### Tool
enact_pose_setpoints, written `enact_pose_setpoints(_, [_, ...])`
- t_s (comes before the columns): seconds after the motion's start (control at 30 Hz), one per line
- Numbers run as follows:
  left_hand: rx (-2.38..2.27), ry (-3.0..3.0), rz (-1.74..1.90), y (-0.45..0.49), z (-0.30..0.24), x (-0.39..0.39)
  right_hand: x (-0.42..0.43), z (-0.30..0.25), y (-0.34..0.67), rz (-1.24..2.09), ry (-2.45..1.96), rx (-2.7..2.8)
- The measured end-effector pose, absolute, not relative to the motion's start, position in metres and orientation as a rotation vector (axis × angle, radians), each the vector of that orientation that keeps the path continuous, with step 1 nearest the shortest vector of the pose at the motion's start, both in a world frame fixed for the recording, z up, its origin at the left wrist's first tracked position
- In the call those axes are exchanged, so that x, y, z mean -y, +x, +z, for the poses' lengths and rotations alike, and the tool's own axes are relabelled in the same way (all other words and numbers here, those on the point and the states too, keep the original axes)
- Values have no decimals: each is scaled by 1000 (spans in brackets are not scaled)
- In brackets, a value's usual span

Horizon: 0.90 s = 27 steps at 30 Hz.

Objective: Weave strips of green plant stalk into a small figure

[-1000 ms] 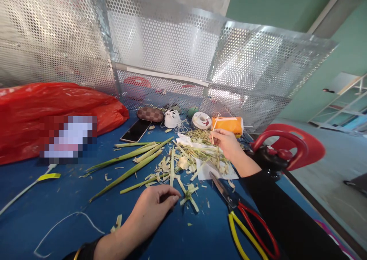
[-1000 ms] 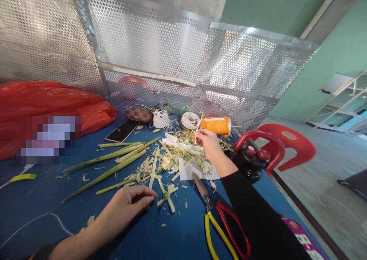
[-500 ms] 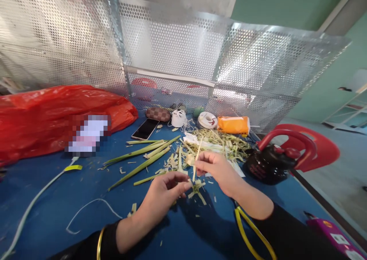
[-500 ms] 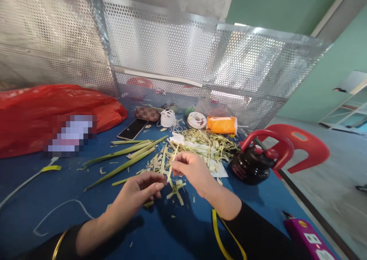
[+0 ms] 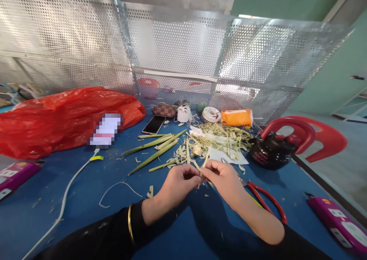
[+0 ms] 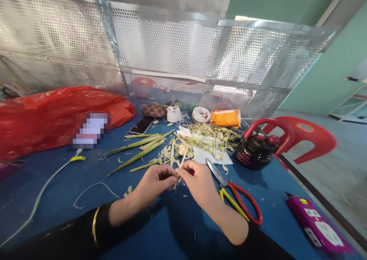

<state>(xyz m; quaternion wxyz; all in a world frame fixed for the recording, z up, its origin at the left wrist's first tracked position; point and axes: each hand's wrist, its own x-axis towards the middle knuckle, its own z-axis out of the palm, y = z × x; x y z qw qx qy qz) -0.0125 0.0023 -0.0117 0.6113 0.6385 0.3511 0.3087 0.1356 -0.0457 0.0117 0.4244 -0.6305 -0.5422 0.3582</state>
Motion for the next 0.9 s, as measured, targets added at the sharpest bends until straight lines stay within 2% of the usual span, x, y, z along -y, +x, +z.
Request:
enact_pose_setpoints(0.17, [-842, 1552, 668, -13, -10, 1, 57, 8, 139, 809, -1678, 1332])
enact_pose_setpoints(0.53, [-788, 1514, 521, -13, -12, 6, 64, 4, 147, 1017, -1584, 1373])
enact_pose_setpoints(0.63, [-869, 1609, 607, -21, -2, -11, 60, 4, 156, 1110, -1458, 1149])
enact_pose_setpoints(0.77, [-1267, 1945, 800, -39, 13, -46, 46, 2, 178, 1103, -1204, 585])
enact_pose_setpoints(0.9, [-1547, 2311, 600, -54, 20, -64, 36, 0, 194, 1081, -1156, 378])
